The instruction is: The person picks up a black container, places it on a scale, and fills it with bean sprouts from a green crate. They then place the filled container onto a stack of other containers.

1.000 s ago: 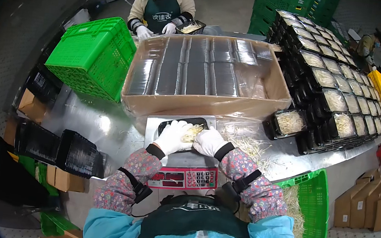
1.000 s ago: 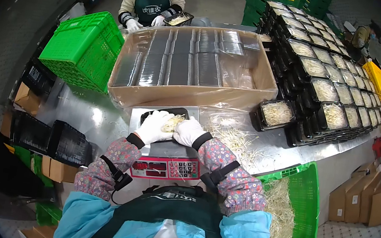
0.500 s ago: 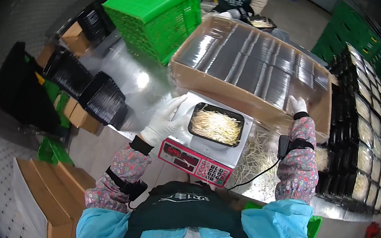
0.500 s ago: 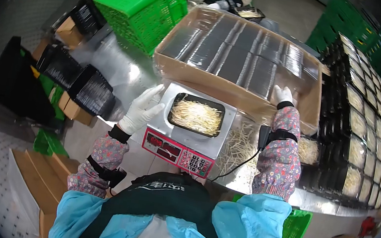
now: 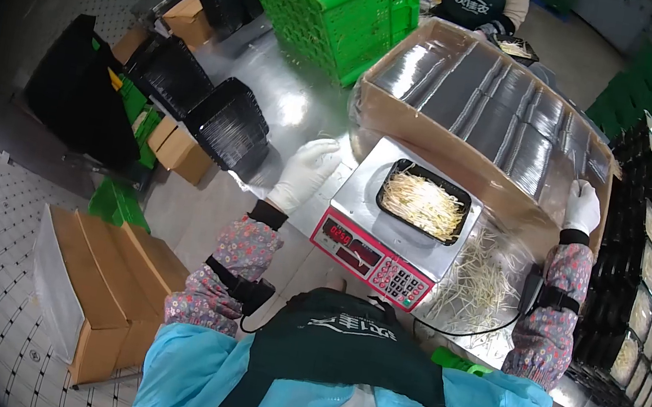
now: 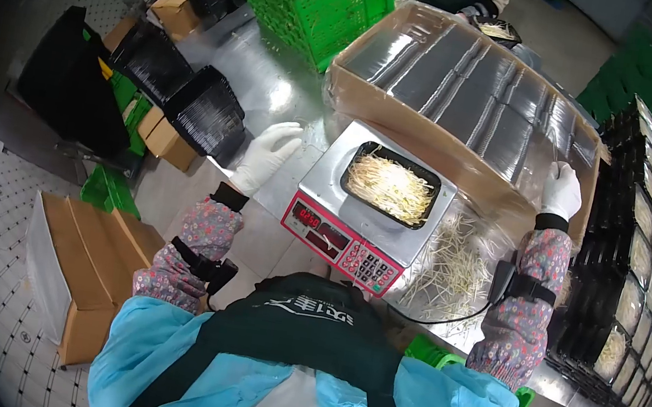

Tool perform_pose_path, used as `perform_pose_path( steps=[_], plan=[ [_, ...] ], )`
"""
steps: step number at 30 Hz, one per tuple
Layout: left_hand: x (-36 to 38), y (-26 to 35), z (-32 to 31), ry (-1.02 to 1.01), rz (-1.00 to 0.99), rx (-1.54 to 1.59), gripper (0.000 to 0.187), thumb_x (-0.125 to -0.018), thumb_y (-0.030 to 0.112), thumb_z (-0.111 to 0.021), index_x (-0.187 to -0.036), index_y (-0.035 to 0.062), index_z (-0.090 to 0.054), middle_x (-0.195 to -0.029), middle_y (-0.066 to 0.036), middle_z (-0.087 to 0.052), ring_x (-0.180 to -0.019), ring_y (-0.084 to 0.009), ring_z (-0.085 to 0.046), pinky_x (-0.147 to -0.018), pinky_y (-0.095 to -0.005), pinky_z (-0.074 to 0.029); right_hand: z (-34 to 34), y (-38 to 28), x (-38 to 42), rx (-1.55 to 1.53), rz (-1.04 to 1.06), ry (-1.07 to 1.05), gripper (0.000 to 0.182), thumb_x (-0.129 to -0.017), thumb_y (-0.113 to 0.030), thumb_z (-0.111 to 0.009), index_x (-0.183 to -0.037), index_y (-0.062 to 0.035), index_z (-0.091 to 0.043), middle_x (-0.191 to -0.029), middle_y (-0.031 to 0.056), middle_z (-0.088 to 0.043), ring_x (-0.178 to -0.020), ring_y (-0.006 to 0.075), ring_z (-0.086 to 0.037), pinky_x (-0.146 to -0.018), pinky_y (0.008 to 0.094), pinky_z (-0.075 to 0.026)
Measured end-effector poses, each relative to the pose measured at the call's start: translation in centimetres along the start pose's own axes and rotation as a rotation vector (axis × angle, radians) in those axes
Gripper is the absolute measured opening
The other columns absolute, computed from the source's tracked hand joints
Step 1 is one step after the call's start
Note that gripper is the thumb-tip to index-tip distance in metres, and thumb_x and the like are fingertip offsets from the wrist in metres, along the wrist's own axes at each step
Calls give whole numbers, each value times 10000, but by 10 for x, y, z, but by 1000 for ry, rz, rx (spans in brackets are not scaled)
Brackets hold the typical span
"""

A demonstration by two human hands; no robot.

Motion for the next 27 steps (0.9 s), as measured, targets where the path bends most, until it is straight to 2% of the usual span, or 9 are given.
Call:
perform_pose_path(
  steps=[3,6,8,14,17,19,22,25,27],
  plan=[
    [-24,12,-52,-55,-200,-115,215,-854,163,-654,-1024,34,-684,-1147,-139,-638,-1112,-307,-566,-994,-381,-430,75,-22,30,-306,213,269,235,-926,-294,-624,-1043,-99,-684,-946,88,-693,-871,238,-665,-785,334,-511],
    [-39,34,-109,-218,-387,-299,246,-916,244,-560,-1021,64,-691,-1227,-150,-604,-1233,-365,-476,-1067,-475,-340,114,-32,64,-902,209,226,178,-925,-136,-652,-1058,-19,-677,-932,47,-684,-845,103,-617,-784,237,-482],
    [-40,28,-144,-282,-375,-468,310,-939,294,-509,-1060,70,-685,-1333,-157,-536,-1300,-404,-394,-1068,-523,-321,138,-35,90,-854,182,174,166,-942,-75,-602,-1078,7,-651,-1033,74,-689,-955,135,-625,-870,271,-484],
    [-37,3,-175,-417,-391,-544,445,-971,382,-414,-1097,56,-690,-1484,-187,-359,-1375,-407,-291,-1154,-505,-153,148,-13,148,-958,86,136,138,-914,-42,-640,-1042,4,-665,-983,55,-677,-880,92,-609,-798,230,-487],
    [-45,18,-158,-501,-372,-532,388,-965,332,-481,-1089,26,-687,-1409,-217,-440,-1311,-422,-371,-1125,-478,-258,146,-6,162,-1016,-53,102,128,-941,-50,-602,-1052,-4,-646,-1029,68,-683,-935,117,-627,-828,248,-498],
    [-57,30,-133,-415,-206,-167,379,-954,321,-504,-1087,12,-680,-1305,-206,-555,-1275,-392,-445,-1113,-435,-298,158,-19,166,-1202,-61,193,133,-925,-36,-615,-1044,0,-660,-1038,60,-672,-930,110,-622,-834,247,-494],
    [-74,40,-109,-323,40,366,523,-977,448,-478,-1173,-18,-613,-1128,-188,-651,-974,-294,-647,-836,-371,-530,182,-70,162,-1231,160,158,134,-911,-22,-612,-1032,-6,-667,-1051,81,-673,-993,147,-621,-886,284,-486],
    [-57,97,-103,-710,548,1135,841,-935,702,-260,-1394,8,-385,-1011,-227,-655,-640,-234,-646,-417,-251,-453,188,-141,162,-1191,544,-98,146,-879,-41,-634,-1016,-18,-680,-1129,101,-661,-1062,237,-611,-960,353,-455],
    [-47,120,-96,-867,531,1337,768,-976,605,-299,-1433,-11,-327,-1018,-209,-660,-631,-216,-630,-429,-253,-451,170,-174,168,-1134,717,-302,166,-876,-79,-645,-1027,-23,-685,-1203,110,-639,-1139,269,-575,-1003,384,-426]
  ],
)
Point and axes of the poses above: each hand's wrist, its own x-axis away from the middle knuckle, its own z-axis out of the back of the hand, y = z × x, the point moved 7 cm from there along -x, towards the middle knuckle
